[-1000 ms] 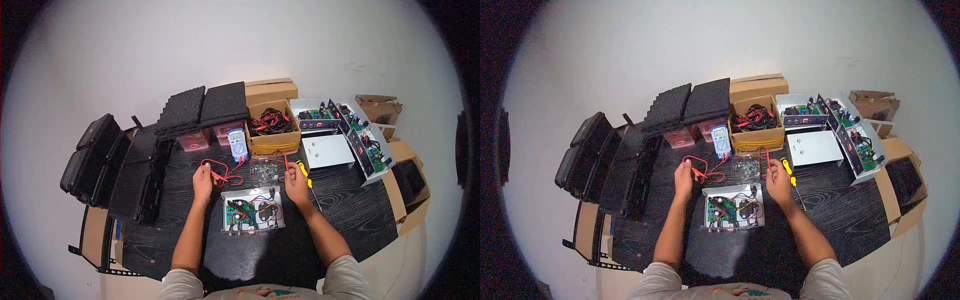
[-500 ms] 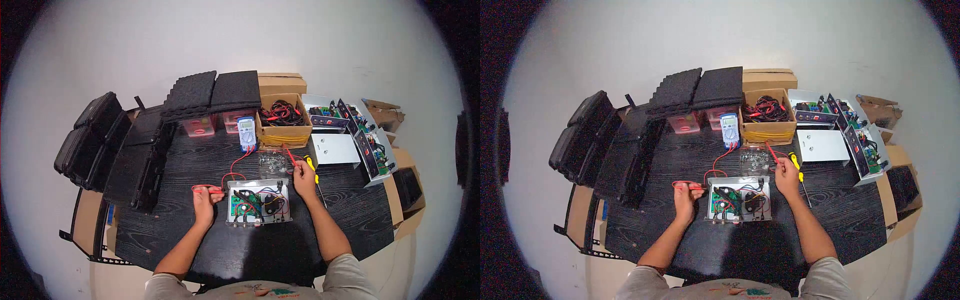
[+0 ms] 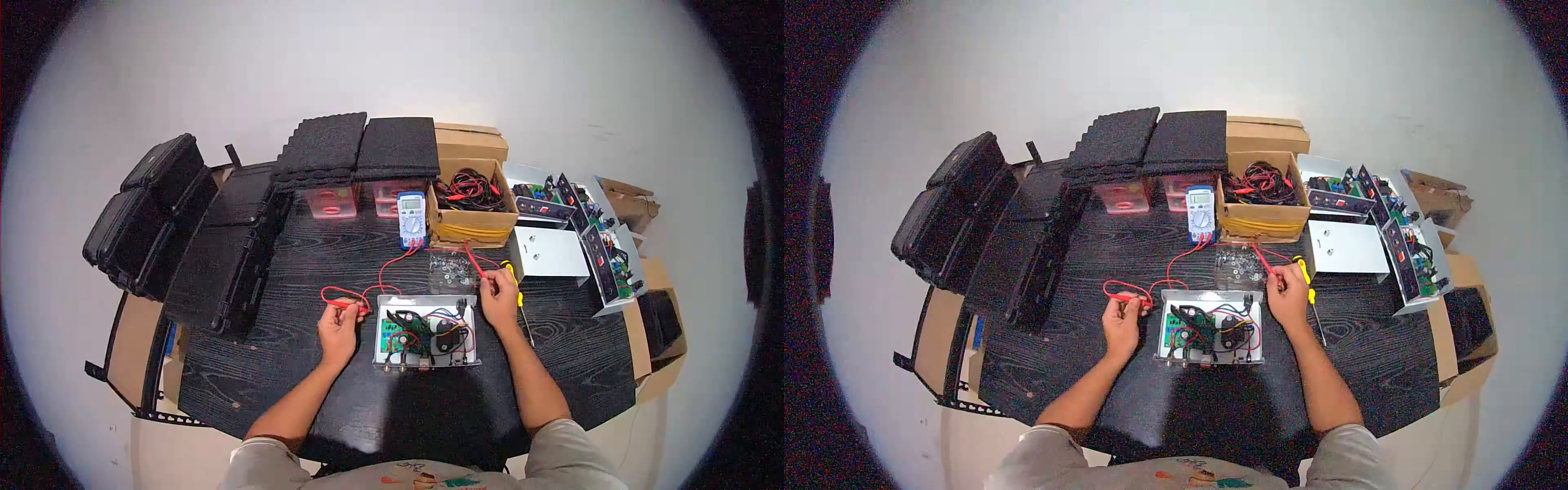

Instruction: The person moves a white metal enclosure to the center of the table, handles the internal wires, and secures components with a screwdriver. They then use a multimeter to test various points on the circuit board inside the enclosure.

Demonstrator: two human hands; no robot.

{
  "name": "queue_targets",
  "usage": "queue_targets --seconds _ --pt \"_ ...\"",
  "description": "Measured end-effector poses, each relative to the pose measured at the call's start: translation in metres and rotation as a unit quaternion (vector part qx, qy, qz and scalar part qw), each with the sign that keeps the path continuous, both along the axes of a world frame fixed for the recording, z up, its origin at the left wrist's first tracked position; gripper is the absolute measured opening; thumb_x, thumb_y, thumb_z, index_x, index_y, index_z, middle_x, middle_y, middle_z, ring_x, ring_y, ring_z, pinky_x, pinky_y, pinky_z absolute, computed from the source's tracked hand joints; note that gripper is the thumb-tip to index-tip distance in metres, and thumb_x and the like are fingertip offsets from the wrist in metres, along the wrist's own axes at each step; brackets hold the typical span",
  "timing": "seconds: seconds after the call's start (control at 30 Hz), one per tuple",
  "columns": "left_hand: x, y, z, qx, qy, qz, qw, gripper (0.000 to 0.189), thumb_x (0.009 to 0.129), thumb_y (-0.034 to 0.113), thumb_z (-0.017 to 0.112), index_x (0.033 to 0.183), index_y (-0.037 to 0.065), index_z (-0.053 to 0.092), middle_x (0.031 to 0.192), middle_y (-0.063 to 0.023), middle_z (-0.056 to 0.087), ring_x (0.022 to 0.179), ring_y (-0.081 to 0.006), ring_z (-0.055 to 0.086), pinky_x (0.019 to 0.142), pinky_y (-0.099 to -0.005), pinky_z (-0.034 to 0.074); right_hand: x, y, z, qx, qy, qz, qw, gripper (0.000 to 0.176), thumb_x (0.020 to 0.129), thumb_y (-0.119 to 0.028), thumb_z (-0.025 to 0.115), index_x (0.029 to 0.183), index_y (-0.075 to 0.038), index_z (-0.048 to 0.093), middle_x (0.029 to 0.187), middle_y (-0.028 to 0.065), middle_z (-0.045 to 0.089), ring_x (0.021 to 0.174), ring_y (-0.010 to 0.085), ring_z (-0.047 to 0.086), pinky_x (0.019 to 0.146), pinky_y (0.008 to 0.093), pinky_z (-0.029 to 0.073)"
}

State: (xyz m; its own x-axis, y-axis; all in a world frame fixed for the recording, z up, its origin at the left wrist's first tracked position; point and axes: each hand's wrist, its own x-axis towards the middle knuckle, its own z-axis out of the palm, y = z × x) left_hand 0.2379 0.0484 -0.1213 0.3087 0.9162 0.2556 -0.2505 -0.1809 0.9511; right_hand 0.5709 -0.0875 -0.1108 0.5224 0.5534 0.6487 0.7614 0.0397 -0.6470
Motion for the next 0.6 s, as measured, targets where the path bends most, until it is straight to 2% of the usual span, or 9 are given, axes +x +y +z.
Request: queue_targets --seconds 0.07,0.17,0.27,0.37,0.47,0.57,0.6 --pt "0.002 -0.001 0.005 -0.017 -0.029 -0.004 0.999 0.016 0.109 0.01 0.057 0.119 0.0 0.066 0.105 -0.0054 0.074 0.092 -0.0112 0.069 0.084 -0.0254 0.054 -0.003 -0.001 0.002 -0.015 0.03 -0.017 0.999 0.008 0.092 -0.006 0.072 0.095 0.001 0.07 0.08 0.008 0.055 0.068 0.0192 0.055 0.063 0.0332 0.045" --pt "0.004 -0.001 0.004 0.032 0.044 0.054 0.997 0.021 0.109 0.006 0.055 0.124 0.0 0.068 0.11 -0.0072 0.07 0.099 -0.0134 0.067 0.087 -0.0255 0.053 -0.002 0.0 0.002 0.011 0.004 -0.029 1.0 0.007 0.092 -0.006 0.072 0.095 0.0 0.07 0.076 0.0072 0.052 0.067 0.0188 0.052 0.062 0.0343 0.042" --pt "-0.001 0.002 0.009 0.198 0.163 0.127 0.958 0.028 0.105 -0.001 0.054 0.128 0.002 0.07 0.121 -0.0104 0.063 0.107 -0.0165 0.065 0.091 -0.0271 0.052 -0.003 -0.001 0.004 0.007 0.013 -0.022 1.0 0.006 0.092 -0.006 0.072 0.094 0.0 0.07 0.074 0.0064 0.05 0.066 0.0181 0.051 0.061 0.0339 0.04" --pt "-0.005 0.005 0.009 0.195 0.163 0.102 0.962 0.034 0.102 -0.003 0.054 0.131 0.006 0.071 0.13 -0.0121 0.055 0.112 -0.0192 0.063 0.094 -0.0298 0.052 -0.003 -0.002 0.005 -0.003 0.008 -0.025 1.0 0.006 0.092 -0.006 0.072 0.094 0.0 0.071 0.072 0.0057 0.049 0.066 0.0177 0.05 0.06 0.0336 0.039" --pt "-0.006 0.01 0.003 0.194 0.123 0.076 0.97 0.034 0.102 -0.003 0.055 0.132 0.003 0.07 0.132 -0.0121 0.056 0.112 -0.0208 0.064 0.097 -0.0326 0.052 -0.004 -0.002 0.006 -0.01 0.015 -0.02 1.0 0.006 0.091 -0.006 0.072 0.093 -0.001 0.071 0.073 0.0054 0.05 0.065 0.0174 0.049 0.06 0.0332 0.039" --pt "-0.007 0.011 0.005 0.171 0.035 0.031 0.984 0.037 0.101 -0.005 0.055 0.135 0.0 0.067 0.135 -0.0123 0.054 0.112 -0.0207 0.064 0.099 -0.0323 0.052 -0.002 -0.001 0.001 -0.014 0.016 -0.021 1.0 0.006 0.091 -0.005 0.073 0.093 -0.001 0.071 0.073 0.0049 0.05 0.065 0.0172 0.049 0.06 0.0333 0.039" --pt "-0.008 0.013 0.002 0.185 0.055 0.033 0.981 0.038 0.101 -0.007 0.054 0.136 -0.001 0.066 0.14 -0.0132 0.052 0.115 -0.0217 0.063 0.099 -0.0323 0.052 -0.002 -0.001 0.002 -0.013 0.015 -0.021 1.0 0.006 0.09 -0.005 0.073 0.093 -0.001 0.07 0.073 0.0055 0.05 0.064 0.0175 0.049 0.059 0.0334 0.039"
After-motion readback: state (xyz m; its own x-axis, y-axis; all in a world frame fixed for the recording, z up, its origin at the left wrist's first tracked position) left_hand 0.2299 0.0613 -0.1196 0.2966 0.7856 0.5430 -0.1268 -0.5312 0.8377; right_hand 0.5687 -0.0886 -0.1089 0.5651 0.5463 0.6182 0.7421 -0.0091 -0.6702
